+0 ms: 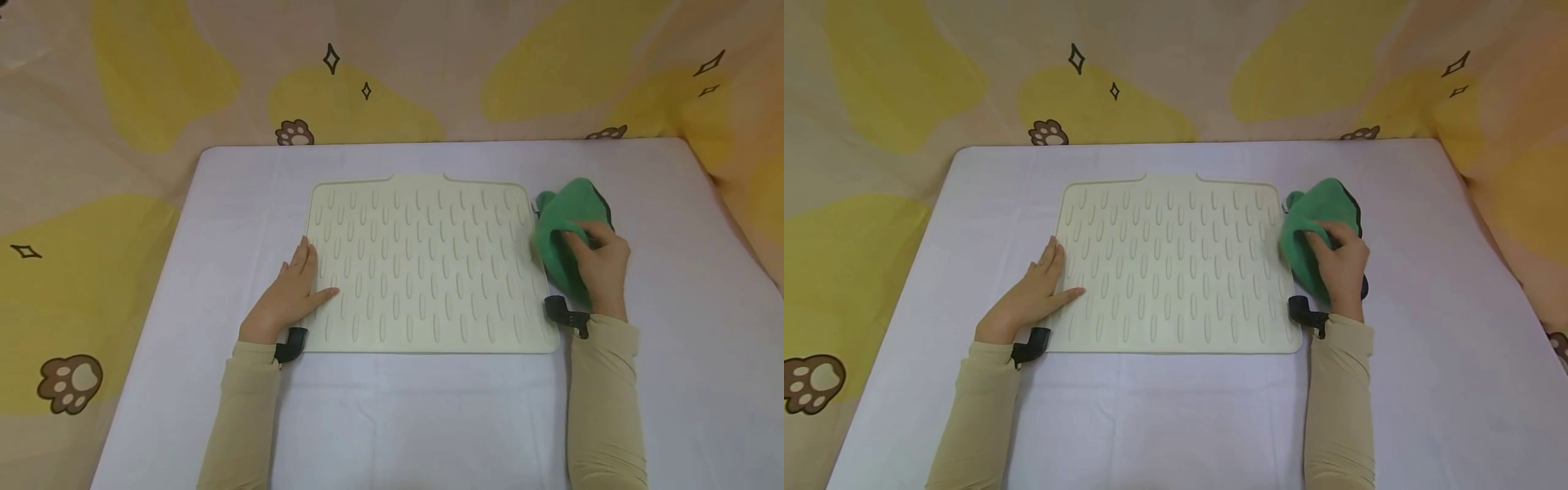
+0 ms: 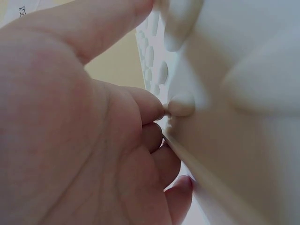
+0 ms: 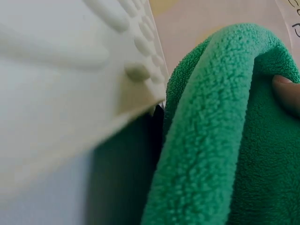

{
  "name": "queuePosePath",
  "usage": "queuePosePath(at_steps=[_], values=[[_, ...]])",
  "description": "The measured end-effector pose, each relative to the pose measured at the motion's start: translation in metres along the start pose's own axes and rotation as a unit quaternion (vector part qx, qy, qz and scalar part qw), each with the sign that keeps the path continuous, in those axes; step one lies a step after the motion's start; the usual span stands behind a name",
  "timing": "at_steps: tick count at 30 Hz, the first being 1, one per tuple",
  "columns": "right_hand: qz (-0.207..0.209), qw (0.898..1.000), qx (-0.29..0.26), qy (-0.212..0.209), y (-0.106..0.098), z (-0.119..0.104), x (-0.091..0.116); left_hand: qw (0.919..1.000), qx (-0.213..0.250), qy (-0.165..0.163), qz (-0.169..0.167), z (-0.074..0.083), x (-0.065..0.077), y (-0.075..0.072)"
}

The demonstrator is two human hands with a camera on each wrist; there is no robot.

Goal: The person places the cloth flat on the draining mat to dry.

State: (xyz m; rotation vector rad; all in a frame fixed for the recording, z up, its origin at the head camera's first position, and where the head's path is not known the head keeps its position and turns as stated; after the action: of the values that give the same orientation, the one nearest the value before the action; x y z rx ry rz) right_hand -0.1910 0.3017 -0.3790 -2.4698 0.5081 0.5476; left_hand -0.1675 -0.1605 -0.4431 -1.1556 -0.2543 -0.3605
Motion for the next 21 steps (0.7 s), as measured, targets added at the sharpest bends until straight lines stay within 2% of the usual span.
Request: queuePosePath(at_steps=[14,21], values=[[0.001,1.0,-0.005,-0.006,0.004,-0.007,-0.002,1.0,-0.002,0.0,-0.002,0.0,-0.001,0.0],[-0.004,0.999,-0.049,-0.014,0.008,-0.023,-0.002,1.0,0.001,-0.002,-0.002,0.001,0.0,-0.002]])
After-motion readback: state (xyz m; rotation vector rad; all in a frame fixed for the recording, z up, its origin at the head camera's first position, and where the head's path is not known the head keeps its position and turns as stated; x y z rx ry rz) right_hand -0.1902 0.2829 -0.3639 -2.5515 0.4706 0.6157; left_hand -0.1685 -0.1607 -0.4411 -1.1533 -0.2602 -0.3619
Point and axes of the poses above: each hand's wrist, its own x-axis away from the middle knuckle, its own y-axis out of the palm, z = x × y, the point moved 8 cm from there along -x, towards the middle knuckle, and after that the axes turned 10 degrees about -y, right-handed, at the moved point
